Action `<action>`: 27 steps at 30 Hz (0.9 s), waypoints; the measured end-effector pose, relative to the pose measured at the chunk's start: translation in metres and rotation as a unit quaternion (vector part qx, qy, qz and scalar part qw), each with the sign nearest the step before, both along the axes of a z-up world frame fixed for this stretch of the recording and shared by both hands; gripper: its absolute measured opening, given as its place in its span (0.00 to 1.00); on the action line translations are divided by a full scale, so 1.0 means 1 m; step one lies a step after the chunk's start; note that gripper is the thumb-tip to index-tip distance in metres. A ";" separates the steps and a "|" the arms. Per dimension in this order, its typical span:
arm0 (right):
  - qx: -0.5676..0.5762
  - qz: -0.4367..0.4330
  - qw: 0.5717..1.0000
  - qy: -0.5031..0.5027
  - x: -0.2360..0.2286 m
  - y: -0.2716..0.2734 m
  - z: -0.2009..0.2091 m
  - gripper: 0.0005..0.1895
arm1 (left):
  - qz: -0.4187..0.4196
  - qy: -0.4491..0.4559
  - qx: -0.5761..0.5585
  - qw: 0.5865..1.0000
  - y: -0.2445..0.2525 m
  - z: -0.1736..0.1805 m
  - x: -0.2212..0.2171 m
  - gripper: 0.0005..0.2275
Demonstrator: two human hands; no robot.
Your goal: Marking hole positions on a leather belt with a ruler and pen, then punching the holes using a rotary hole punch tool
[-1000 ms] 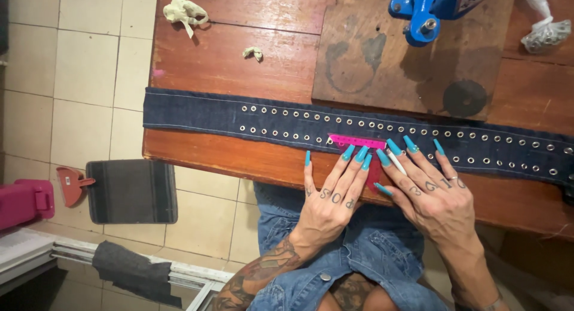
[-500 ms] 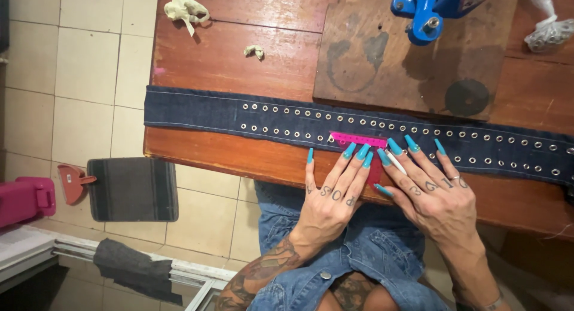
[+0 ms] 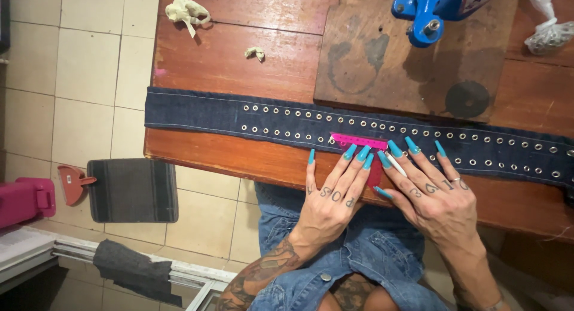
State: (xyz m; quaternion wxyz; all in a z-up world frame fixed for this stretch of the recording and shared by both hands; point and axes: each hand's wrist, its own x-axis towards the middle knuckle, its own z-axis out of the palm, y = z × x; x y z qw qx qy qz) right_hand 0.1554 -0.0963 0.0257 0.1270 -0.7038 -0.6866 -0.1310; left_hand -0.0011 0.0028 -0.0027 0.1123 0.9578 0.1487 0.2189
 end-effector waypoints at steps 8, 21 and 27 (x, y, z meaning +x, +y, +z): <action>0.006 0.003 1.000 0.005 0.000 0.001 0.001 0.18 | 0.003 0.002 0.015 1.000 0.000 0.000 0.002 0.14; 0.137 -0.140 0.838 0.508 0.009 0.017 0.019 0.16 | 0.013 -0.021 0.032 0.999 0.000 -0.003 -0.001 0.11; 0.029 -0.119 0.832 0.541 0.002 0.063 0.012 0.09 | 0.020 -0.012 0.030 0.999 -0.002 -0.001 -0.003 0.12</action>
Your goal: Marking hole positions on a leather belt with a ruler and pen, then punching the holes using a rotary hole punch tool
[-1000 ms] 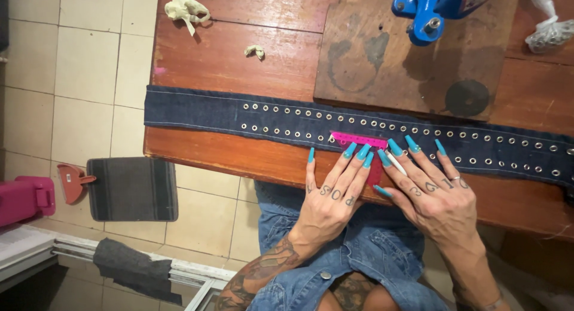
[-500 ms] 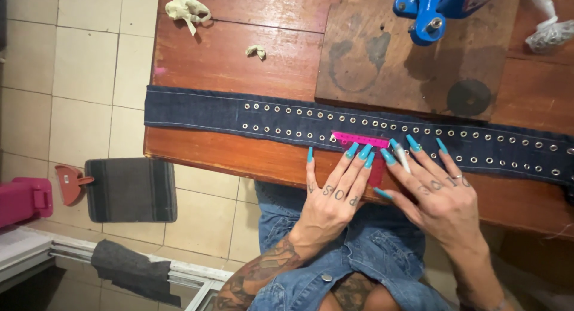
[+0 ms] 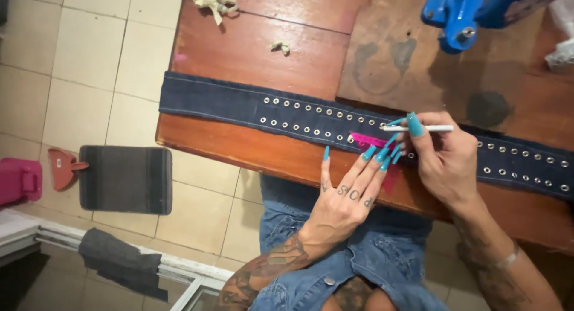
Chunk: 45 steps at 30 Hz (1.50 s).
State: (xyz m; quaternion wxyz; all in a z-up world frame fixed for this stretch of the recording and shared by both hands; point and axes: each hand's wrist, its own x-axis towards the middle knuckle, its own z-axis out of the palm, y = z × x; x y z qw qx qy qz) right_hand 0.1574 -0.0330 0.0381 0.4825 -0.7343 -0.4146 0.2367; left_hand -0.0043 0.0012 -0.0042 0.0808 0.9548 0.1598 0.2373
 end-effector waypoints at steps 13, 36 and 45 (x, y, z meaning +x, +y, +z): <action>-0.048 0.037 0.995 -0.078 0.004 0.004 -0.019 0.05 | 0.004 -0.017 -0.002 1.000 0.007 0.008 0.001 0.11; 0.003 0.097 0.979 -0.180 0.006 0.004 -0.022 0.03 | -0.004 0.004 -0.015 1.000 0.006 0.005 0.002 0.12; 0.000 0.092 0.984 -0.150 0.006 0.005 -0.019 0.05 | 0.003 -0.033 -0.012 0.999 0.006 0.009 0.002 0.09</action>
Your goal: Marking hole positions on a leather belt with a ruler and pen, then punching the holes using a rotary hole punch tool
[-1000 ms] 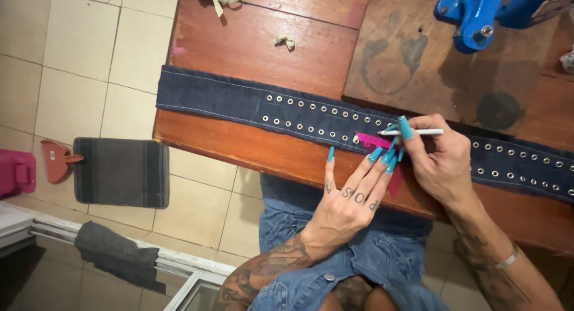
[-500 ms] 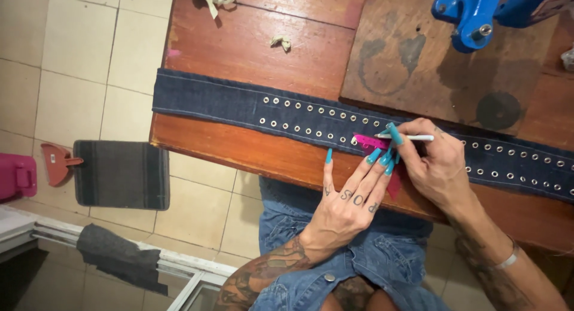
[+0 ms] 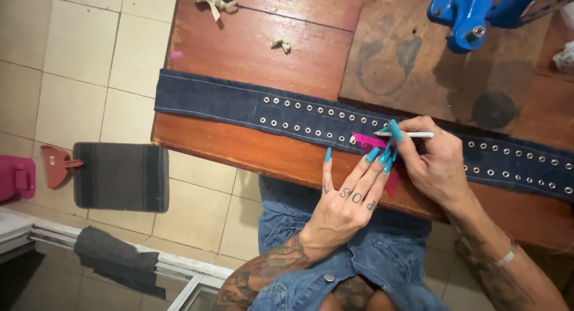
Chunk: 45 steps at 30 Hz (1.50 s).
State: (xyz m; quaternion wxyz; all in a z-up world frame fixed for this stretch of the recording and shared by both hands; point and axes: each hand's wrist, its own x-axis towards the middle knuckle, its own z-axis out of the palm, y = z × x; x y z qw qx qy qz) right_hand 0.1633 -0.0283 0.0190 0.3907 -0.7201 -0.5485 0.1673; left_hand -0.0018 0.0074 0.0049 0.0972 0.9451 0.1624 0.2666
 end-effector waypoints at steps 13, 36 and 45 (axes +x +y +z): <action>0.004 0.026 0.999 -0.031 0.001 -0.005 -0.006 0.02 | -0.002 0.023 0.008 1.000 -0.002 -0.002 -0.001 0.11; 0.195 -0.110 0.974 -0.027 0.010 -0.052 -0.002 0.05 | 0.034 -0.086 0.036 0.995 -0.009 -0.018 0.006 0.14; 0.101 -0.116 0.979 0.133 -0.012 -0.023 0.008 0.04 | 0.028 -0.058 0.054 0.996 -0.008 -0.010 0.005 0.14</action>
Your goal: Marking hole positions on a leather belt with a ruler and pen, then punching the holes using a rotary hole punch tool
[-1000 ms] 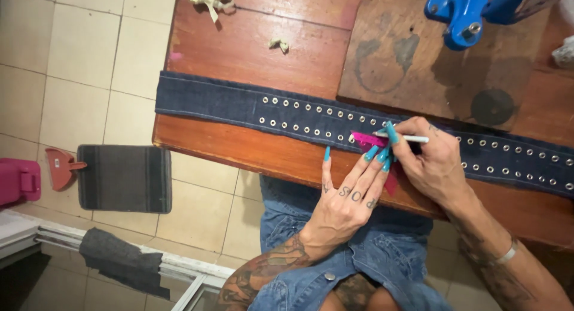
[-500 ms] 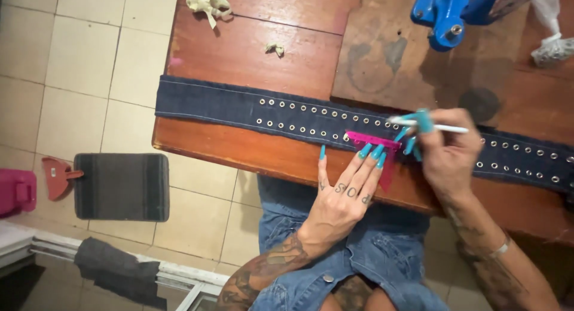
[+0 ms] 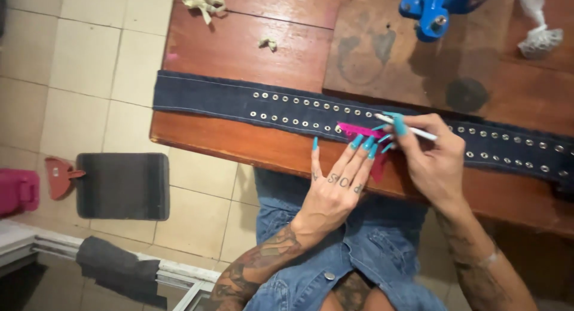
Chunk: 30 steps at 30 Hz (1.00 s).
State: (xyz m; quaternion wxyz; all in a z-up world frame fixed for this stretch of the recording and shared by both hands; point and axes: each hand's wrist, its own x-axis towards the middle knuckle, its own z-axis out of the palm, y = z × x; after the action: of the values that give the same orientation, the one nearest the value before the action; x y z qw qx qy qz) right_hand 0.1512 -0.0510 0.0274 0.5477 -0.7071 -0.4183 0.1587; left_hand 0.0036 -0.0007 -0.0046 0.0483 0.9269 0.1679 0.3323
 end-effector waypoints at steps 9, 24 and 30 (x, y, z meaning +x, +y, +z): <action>-0.068 0.013 0.993 -0.093 -0.002 0.005 -0.018 0.03 | -0.001 -0.001 -0.019 1.000 -0.001 -0.002 -0.002 0.14; -0.074 0.022 0.982 -0.169 -0.008 0.008 -0.021 0.02 | -0.004 0.006 -0.013 1.000 0.002 -0.003 -0.002 0.13; -0.065 -0.010 0.996 -0.061 -0.004 0.007 -0.018 0.02 | -0.002 -0.007 -0.011 1.000 0.003 -0.001 -0.001 0.13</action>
State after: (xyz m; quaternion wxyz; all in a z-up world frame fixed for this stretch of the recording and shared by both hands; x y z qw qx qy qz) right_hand 0.1470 -0.0440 0.0093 0.4757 -0.7536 -0.4325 0.1370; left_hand 0.0029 0.0018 -0.0059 0.0598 0.9241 0.1695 0.3372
